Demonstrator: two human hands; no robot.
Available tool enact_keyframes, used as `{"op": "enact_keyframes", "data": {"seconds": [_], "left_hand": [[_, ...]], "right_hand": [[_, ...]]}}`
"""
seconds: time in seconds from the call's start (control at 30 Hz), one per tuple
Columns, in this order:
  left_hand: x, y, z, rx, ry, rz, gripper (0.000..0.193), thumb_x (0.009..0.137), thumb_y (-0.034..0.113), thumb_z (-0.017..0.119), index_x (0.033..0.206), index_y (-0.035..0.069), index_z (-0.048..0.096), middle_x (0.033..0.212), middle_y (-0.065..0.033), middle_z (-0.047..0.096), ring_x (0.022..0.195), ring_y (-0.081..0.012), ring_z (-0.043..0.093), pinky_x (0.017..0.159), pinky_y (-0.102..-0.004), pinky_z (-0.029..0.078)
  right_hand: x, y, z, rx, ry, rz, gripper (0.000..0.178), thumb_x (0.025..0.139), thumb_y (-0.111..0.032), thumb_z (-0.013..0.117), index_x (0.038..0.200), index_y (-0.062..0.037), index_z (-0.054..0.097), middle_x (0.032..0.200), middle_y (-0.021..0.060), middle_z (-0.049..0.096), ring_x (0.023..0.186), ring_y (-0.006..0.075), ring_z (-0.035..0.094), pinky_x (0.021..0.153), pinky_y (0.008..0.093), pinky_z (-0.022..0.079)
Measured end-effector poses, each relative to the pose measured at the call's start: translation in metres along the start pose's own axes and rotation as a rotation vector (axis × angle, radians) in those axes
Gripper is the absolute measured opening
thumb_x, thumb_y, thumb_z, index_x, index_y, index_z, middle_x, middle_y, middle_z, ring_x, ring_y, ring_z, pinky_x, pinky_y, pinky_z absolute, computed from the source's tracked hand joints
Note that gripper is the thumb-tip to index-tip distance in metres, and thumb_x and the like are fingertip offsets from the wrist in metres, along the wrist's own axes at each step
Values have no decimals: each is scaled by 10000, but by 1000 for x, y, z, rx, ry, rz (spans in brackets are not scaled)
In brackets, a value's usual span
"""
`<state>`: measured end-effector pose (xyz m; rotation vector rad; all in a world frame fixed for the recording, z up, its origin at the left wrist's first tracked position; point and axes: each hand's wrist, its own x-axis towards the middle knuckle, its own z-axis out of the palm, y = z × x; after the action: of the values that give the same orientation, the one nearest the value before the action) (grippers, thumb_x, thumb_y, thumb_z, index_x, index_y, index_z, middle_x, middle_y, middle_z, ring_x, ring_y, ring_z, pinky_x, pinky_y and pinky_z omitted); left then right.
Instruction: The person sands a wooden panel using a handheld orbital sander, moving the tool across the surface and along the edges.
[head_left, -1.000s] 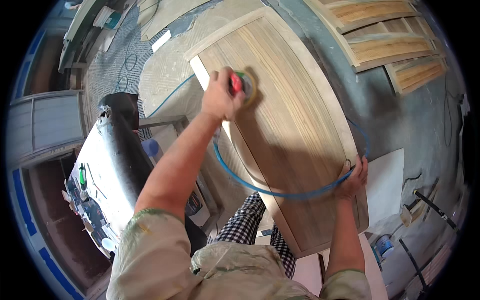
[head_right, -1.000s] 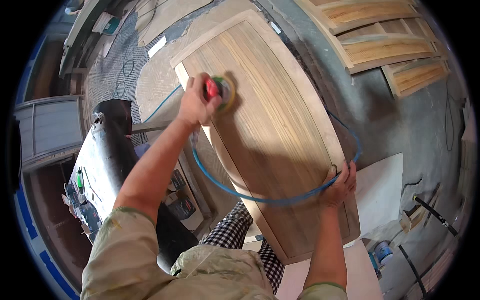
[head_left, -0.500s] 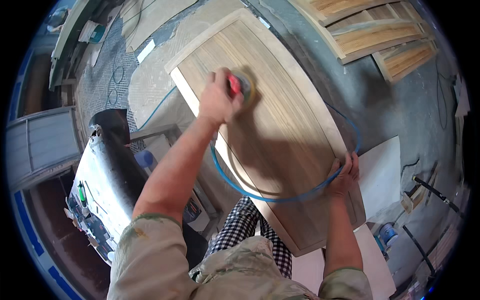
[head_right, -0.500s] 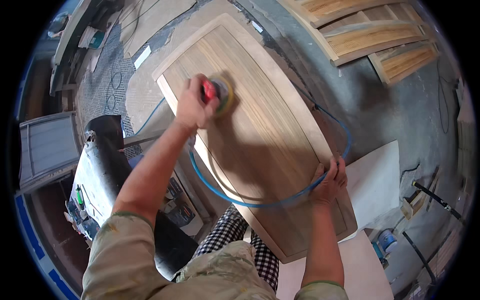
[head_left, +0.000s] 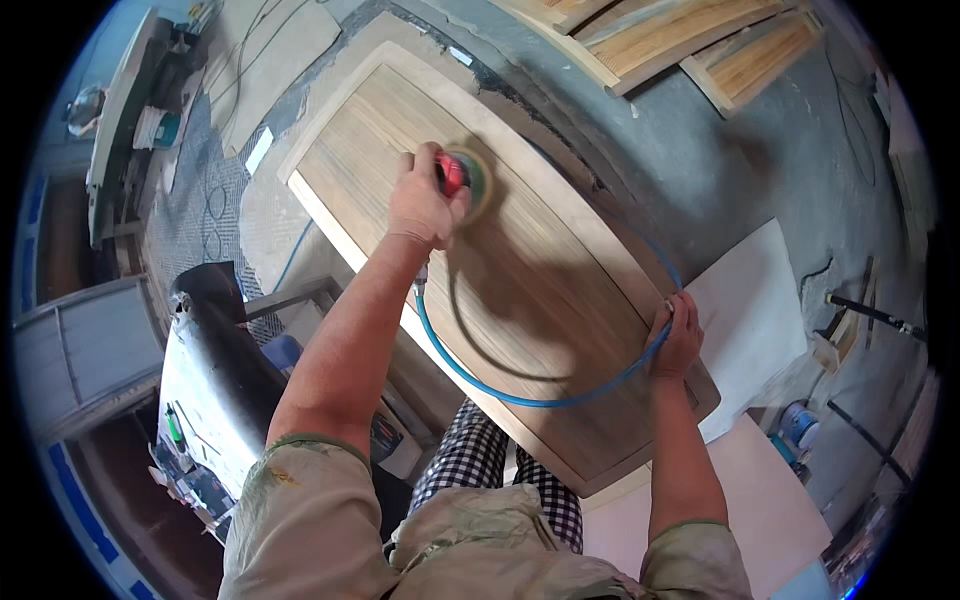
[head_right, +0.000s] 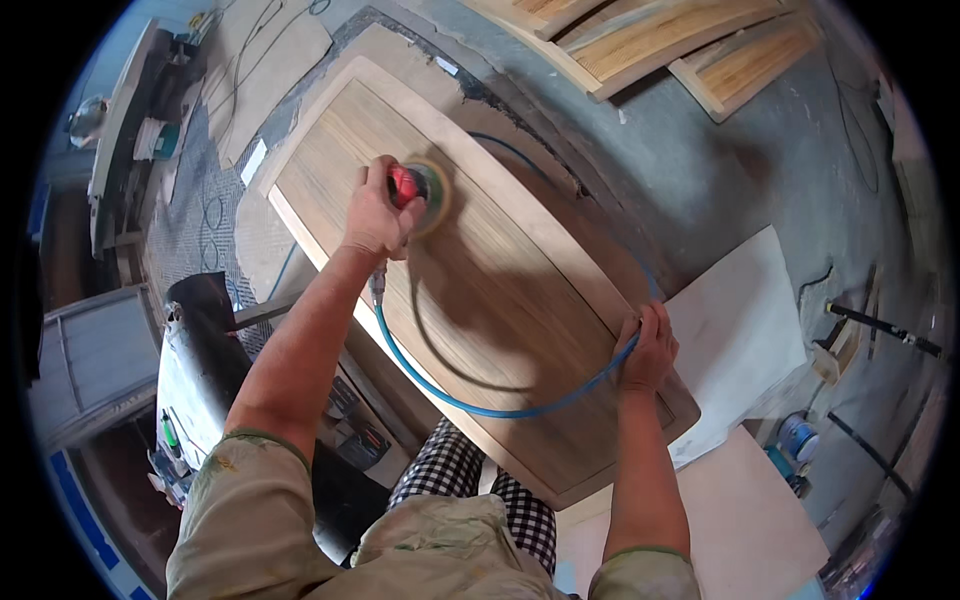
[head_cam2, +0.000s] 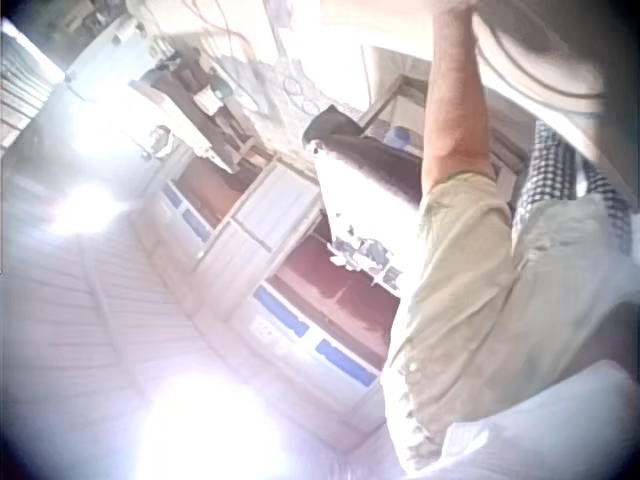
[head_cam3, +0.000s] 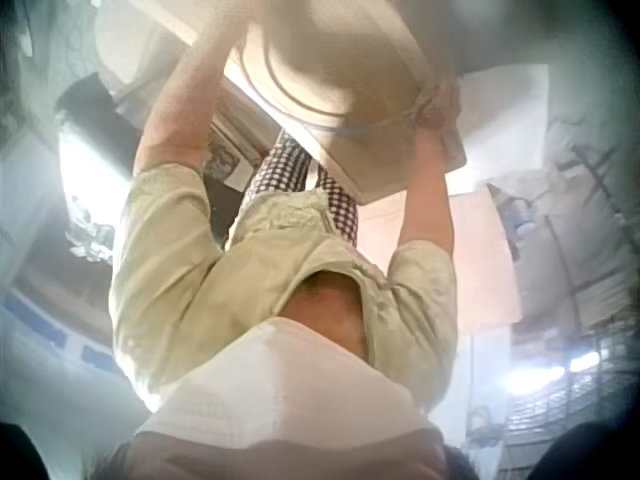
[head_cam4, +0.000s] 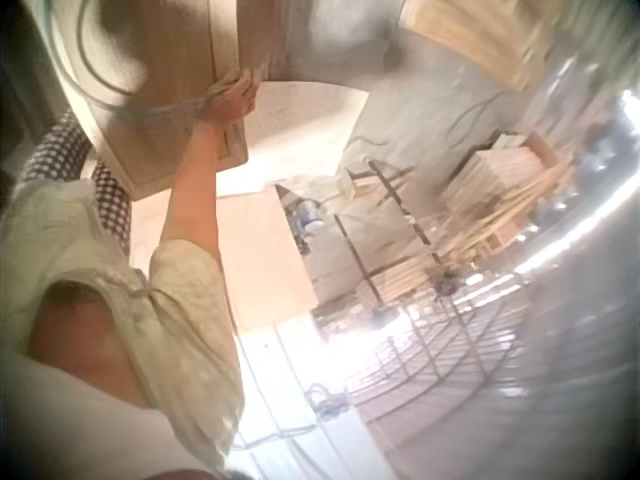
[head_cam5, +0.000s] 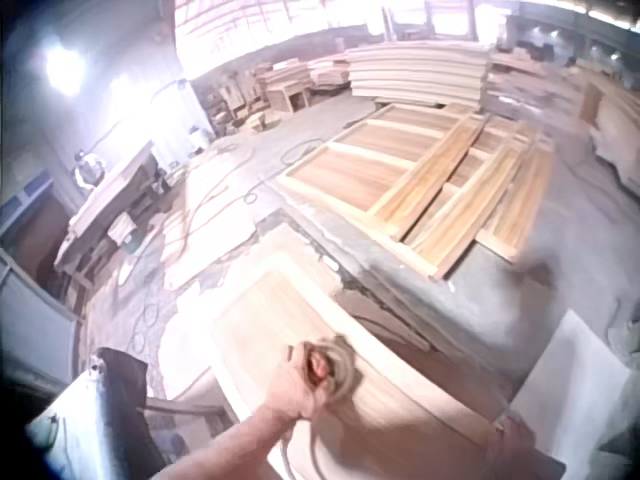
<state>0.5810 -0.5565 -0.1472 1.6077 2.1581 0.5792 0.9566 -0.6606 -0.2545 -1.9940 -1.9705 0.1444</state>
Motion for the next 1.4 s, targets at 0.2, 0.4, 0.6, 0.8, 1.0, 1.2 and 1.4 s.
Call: {"op": "enact_keyframes", "data": {"seconds": [0.2,0.4,0.6,0.8,1.0,1.2,1.4], "left_hand": [[-81,69,47,124,-487,296,645,640,195,704,1216,112,425,1225,-202,459,962,-361,601,770,-446,530],[-30,38,33,139,-463,279,666,666,222,693,1252,104,400,1172,-230,474,918,-399,606,772,-459,529],[115,-50,-25,187,-221,44,531,671,249,669,1137,80,477,1064,-249,511,896,-431,597,785,-456,516],[133,-66,-32,92,-5,-69,555,681,239,676,1156,61,448,1093,-268,489,913,-427,595,825,-438,518],[68,-33,5,165,-144,257,671,655,194,656,1268,71,411,1169,-296,483,1025,-450,549,906,-450,483],[175,-103,-67,59,18,-110,583,674,229,682,1182,60,451,1060,-271,501,902,-451,564,804,-458,498],[150,-118,-18,25,-83,83,542,680,204,676,1164,90,461,1102,-249,484,955,-453,559,842,-476,488]], "right_hand": [[9,-13,-10,6,-42,59,212,859,-224,605,1054,-156,556,1225,5,560,1039,214,592,821,385,435],[2,-5,-11,-12,-44,64,214,849,-195,604,1048,-137,550,1207,36,561,1044,247,585,841,410,423],[3,-10,-16,34,-77,83,223,847,-174,586,1052,-101,539,1161,81,570,1032,291,575,824,418,415],[7,-12,-8,13,-127,60,247,832,-196,599,1049,-97,536,1143,84,584,1038,301,569,835,416,409],[71,-99,31,82,-76,-8,255,837,-227,619,1049,-108,544,1167,63,578,1058,280,563,854,414,409],[76,-132,37,-1,-111,74,229,856,-233,602,1039,-110,540,1174,56,557,1070,273,557,850,410,408],[82,-118,25,-29,-173,116,254,865,-260,582,1058,-107,520,1189,60,546,1086,269,548,847,419,386]]}}
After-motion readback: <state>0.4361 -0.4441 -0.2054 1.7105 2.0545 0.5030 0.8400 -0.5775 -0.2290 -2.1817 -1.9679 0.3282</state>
